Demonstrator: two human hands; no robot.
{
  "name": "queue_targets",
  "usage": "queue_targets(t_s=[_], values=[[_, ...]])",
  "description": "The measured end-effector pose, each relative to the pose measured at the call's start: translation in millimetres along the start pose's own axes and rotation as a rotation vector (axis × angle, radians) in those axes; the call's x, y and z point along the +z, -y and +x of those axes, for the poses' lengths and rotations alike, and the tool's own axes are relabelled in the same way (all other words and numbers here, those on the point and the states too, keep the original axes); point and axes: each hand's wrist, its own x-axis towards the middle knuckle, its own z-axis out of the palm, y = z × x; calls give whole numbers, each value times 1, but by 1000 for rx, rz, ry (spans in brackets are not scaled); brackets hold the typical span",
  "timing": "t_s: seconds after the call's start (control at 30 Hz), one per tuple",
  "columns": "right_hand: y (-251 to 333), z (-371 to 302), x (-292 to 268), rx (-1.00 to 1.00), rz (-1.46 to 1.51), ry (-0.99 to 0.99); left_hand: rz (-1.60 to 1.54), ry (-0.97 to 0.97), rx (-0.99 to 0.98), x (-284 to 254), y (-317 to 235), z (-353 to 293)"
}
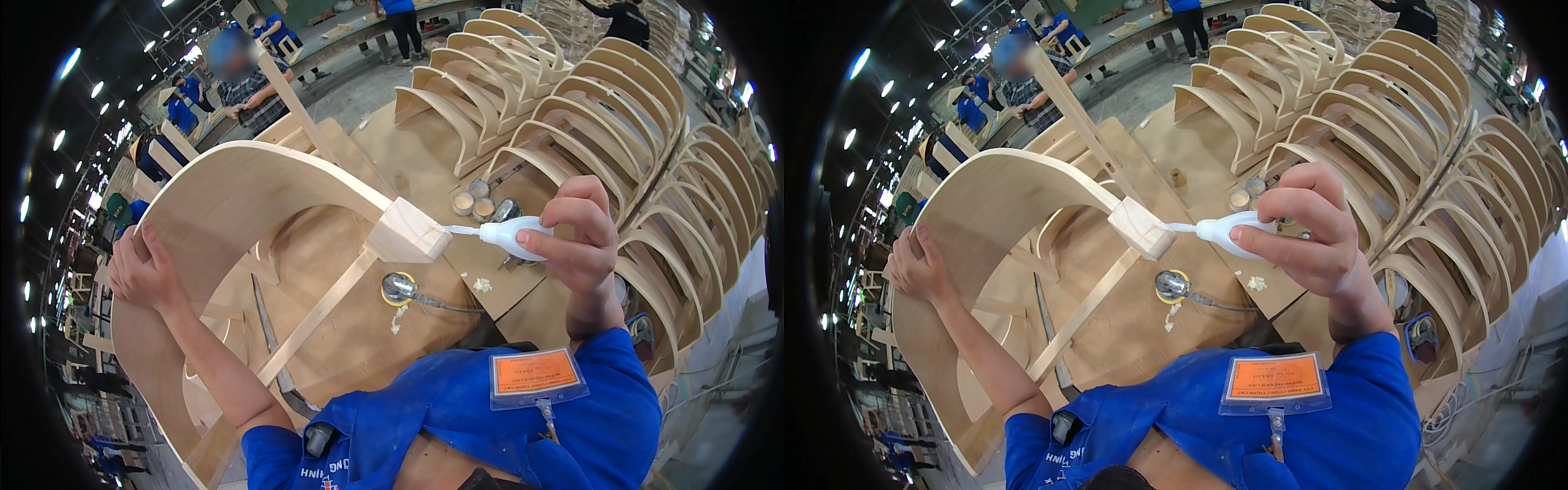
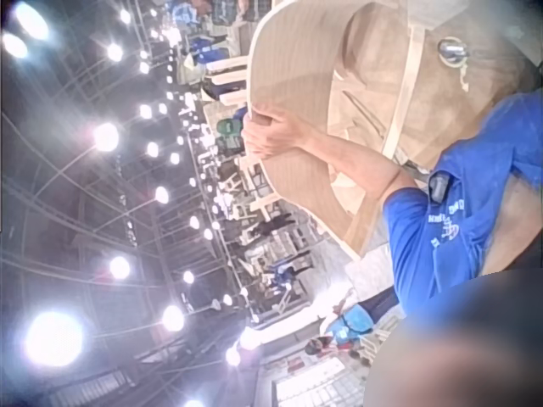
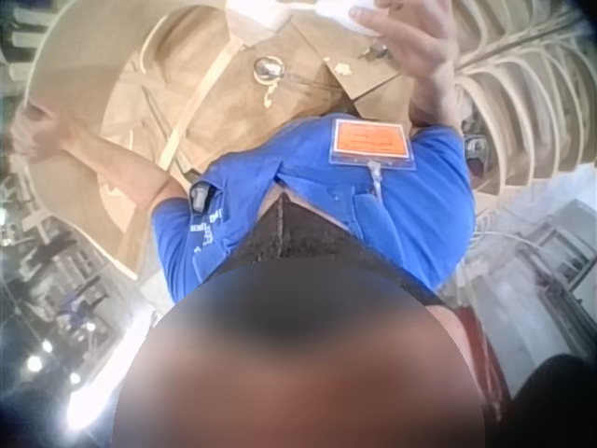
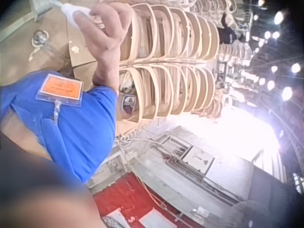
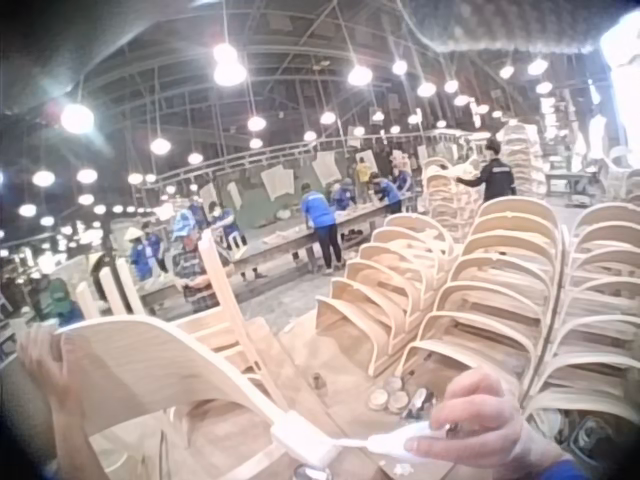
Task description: The person sands a wooden chair frame using a handheld orbital sander, moving it along the curved backrest, legs, and seat supports. The person repositions the chair multiple times to access different surfaces and continues sanding until the clip ends.
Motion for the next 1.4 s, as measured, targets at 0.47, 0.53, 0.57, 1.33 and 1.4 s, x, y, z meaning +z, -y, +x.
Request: queue_targets(t_s=[0.47, 0.53, 0.57, 1.33, 1.4], values=[[8, 5, -9, -92, -25, 44, 14, -2, 10, -5, -2, -1], [7, 9, -11, -122, -26, 68, 29, -1, 6, -5, -2, -1], [6, 10, -13, -140, -30, 81, 24, 12, -3, -5, -2, -1], [4, -12, 11, 43, 157, 1, 25, -23, 1, 0, 0, -3], [4, -16, 17, 91, 201, 3, 29, -25, 2, 3, 2, -3]])
